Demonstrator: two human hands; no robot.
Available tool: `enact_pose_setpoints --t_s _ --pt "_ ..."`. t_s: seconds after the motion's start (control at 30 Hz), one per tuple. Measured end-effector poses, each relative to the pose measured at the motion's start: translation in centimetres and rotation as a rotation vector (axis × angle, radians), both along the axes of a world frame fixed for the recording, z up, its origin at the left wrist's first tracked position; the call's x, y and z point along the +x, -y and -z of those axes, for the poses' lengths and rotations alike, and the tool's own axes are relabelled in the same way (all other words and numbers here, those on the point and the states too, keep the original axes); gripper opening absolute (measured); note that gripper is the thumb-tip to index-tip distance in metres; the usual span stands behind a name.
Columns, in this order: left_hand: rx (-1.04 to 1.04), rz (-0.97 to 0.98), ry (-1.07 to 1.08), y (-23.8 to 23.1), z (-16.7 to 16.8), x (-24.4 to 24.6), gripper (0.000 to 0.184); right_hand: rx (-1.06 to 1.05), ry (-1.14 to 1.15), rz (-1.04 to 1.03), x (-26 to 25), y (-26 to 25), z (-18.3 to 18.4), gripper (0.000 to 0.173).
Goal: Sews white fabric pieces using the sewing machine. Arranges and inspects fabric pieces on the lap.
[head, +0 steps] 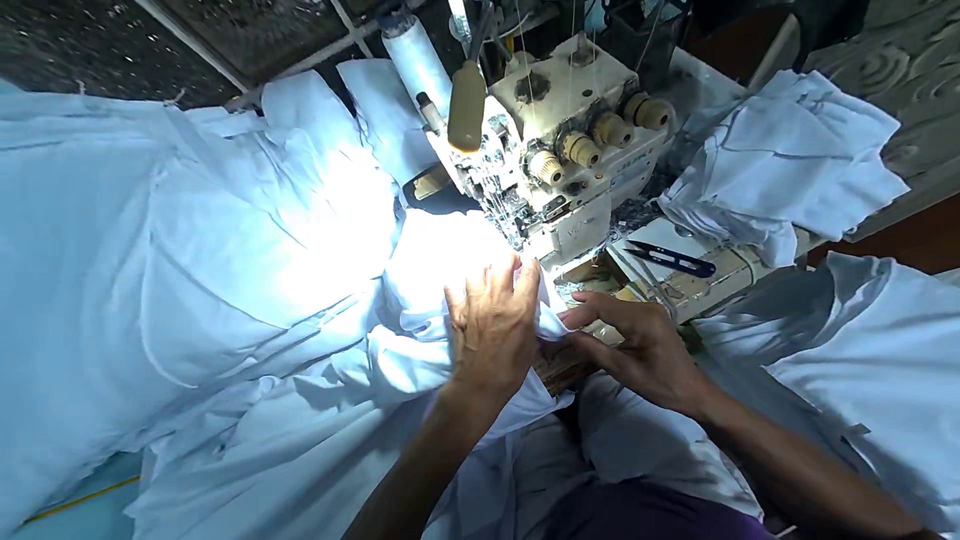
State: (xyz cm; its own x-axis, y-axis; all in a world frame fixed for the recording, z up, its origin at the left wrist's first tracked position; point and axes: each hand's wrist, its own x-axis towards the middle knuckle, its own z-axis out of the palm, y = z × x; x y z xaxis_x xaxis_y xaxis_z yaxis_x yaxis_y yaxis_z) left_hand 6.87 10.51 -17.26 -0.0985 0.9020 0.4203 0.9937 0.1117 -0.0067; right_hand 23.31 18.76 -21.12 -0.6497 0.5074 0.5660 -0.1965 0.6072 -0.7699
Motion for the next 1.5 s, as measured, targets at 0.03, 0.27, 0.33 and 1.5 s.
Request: enact_pose_setpoints --t_s 0.03,0.27,0.33,1.5 --pt "0.010 0.003 0.018 0.0 -0.1 0.1 0.042 0.008 -0.002 0.008 0.0 0.0 -0.1 0.011" --pt "0.012 0.023 0.048 0.1 -0.6 0.2 0.030 0.197 0.037 0.099 -2.0 -1.1 -0.7 0.010" --pt "0.006 0.009 0.048 -0.2 -0.7 -0.1 0.029 0.251 0.026 0.120 -2.9 -1.5 -0.6 0.010" --pt "-0.001 -0.313 0.027 0.5 0.0 -0.8 0.023 0.275 0.722 0.681 2.7 -5.5 2.3 0.031"
